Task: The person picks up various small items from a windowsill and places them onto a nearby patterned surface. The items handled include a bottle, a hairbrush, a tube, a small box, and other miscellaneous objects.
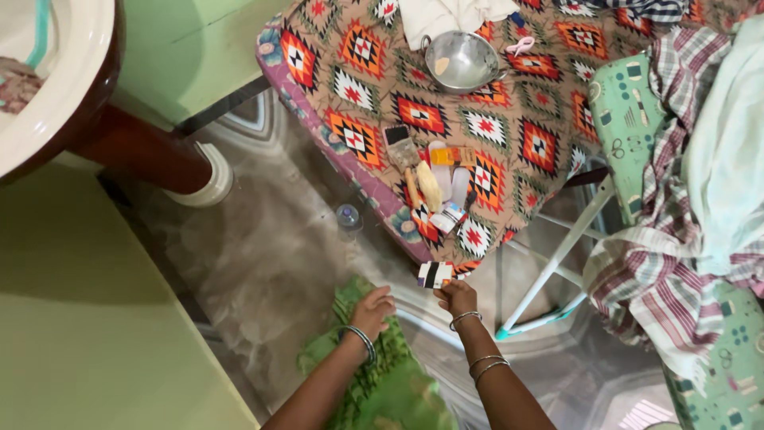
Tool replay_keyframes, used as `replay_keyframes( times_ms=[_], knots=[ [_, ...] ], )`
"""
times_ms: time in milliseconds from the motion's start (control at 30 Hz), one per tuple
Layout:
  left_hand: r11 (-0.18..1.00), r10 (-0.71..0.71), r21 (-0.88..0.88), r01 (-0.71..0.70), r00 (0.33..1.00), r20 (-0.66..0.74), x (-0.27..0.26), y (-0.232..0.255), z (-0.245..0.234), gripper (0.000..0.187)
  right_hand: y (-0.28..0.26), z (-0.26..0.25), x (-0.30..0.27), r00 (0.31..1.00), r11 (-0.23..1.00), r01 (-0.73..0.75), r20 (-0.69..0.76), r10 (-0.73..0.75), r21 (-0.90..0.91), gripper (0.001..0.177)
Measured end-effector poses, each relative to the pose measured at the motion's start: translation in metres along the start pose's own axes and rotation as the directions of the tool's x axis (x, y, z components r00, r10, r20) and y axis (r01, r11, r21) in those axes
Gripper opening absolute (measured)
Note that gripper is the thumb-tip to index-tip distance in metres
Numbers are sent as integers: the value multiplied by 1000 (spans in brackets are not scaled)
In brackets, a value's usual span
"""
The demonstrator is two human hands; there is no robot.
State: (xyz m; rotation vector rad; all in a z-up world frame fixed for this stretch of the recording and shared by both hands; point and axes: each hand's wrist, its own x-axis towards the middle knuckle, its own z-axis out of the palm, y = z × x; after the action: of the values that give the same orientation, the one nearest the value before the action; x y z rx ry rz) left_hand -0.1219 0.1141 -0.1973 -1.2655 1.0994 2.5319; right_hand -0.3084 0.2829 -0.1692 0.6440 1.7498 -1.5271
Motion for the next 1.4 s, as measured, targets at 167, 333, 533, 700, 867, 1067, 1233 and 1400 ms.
replay_keyframes(
  times_ms=[167, 333, 533, 700, 867, 1067, 1233, 1400],
  knots=[
    [995, -29, 93, 31, 999, -18, 43, 11, 22, 54, -34, 33, 52, 991, 990, 135, -29, -134, 50, 15],
    [997, -29, 77, 28, 999, 16, 58, 53, 39, 53, -85, 64, 116, 967, 967, 254, -1, -254, -3, 20],
    [994, 41, 100, -40, 999, -5, 61, 88, 41, 54, -131, 92, 156, 953, 944, 286, 59, -298, 162, 36],
    [994, 84, 67, -81, 995, -44, 67, 70, 11, 52, -93, 99, 123, 945, 955, 294, 160, -285, -33, 20],
    [1000, 4, 18, -1, 987, -160, 37, 31, -45, 48, -31, 96, 48, 901, 971, 155, 430, -63, -182, 16],
    [915, 391, 210, -344, 886, -251, -43, 17, -82, 39, 13, 137, -30, 854, 951, -75, 473, 217, -301, 27],
    [844, 493, 431, -319, 777, -390, -123, 56, -88, 36, 1, 193, -36, 691, 810, 242, 681, 243, -534, 30],
    [598, 759, 750, -282, 499, -418, -224, 120, -81, 37, -37, 266, -52, 590, 839, 267, 769, 246, -473, 30]
  ],
)
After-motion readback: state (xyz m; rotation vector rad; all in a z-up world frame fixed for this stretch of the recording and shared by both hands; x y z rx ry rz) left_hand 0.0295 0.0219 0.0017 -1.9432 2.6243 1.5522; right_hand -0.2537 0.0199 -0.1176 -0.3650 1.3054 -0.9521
